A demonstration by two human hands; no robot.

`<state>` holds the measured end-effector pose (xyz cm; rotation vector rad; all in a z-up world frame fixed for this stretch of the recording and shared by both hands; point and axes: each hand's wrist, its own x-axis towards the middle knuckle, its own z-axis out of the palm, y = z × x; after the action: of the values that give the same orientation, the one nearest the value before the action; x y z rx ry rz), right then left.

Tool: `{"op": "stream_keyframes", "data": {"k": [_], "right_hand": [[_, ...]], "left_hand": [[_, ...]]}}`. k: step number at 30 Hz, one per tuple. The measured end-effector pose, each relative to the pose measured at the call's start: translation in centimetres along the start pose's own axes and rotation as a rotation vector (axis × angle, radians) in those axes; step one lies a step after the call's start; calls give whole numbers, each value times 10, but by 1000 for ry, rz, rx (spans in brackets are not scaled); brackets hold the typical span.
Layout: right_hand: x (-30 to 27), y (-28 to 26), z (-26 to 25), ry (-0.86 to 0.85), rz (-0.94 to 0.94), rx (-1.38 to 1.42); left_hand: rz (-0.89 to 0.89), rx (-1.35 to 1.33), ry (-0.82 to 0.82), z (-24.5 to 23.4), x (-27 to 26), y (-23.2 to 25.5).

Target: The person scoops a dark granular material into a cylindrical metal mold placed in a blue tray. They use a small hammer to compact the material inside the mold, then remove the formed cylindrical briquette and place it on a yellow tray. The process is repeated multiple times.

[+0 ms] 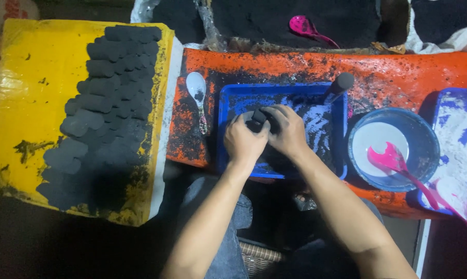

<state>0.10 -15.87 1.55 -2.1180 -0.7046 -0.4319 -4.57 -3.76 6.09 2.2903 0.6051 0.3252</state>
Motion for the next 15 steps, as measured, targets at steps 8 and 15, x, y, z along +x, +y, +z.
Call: {"op": "stream_keyframes", "data": {"k": [8,15], "right_hand": [[-2,0,5,28,-35,0],[-1,-12,6,-4,17,-11]], "left_hand": [[13,69,-1,19,4,-24],[0,48,-44,-1,8,-18]]}}
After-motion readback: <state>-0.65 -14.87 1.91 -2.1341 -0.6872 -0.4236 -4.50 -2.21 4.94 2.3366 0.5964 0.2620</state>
